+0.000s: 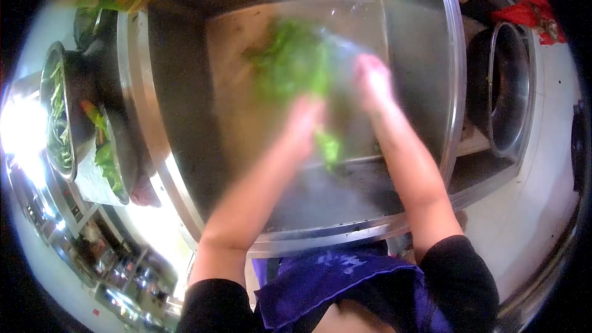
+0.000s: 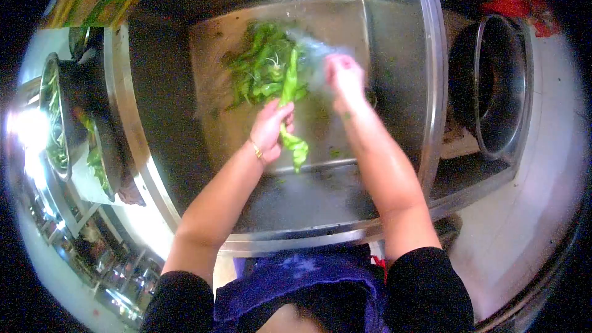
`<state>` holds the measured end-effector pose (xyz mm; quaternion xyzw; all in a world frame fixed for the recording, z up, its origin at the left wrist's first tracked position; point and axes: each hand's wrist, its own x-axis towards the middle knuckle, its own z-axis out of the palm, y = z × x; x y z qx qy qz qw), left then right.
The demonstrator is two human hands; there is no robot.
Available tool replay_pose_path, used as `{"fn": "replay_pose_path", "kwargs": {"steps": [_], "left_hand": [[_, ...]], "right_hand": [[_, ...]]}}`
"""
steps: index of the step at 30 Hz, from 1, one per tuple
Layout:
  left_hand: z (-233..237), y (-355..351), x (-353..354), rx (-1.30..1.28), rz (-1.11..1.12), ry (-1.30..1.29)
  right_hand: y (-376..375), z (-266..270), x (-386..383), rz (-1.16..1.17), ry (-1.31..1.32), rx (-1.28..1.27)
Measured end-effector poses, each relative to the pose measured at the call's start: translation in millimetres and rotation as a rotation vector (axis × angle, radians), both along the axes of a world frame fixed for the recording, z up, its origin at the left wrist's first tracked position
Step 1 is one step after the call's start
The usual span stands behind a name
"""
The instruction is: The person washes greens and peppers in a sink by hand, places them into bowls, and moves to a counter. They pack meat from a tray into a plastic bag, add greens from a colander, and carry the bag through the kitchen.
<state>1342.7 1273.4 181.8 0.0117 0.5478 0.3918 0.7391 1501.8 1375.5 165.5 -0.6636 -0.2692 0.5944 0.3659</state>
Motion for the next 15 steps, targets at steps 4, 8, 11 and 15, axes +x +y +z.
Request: {"fn": "replay_pose_path", "kwargs": {"steps": [4,8,11,15], "left_hand": [[30.4,-21.0,-14.6,0.038,-0.129,0.118],[39.6,-22.9,-13.5,0.138,-0.111,0.223],[52.5,-16.3,-15.2,0.204,-0.139,0.221],[54.3,-8.4,-27.8,0.265,-0.199,0.319]], "right_hand": [[27.2,9.4,10.0,-0.293,-0.208,0.136],[1.7,50.4,-15.1,0.245,-0.272,0.521],[-14.1,74.9,-31.9,0.500,0.212,0.271],[-4.2,82.3,-37.5,0.449,0.086,0.378]]}}
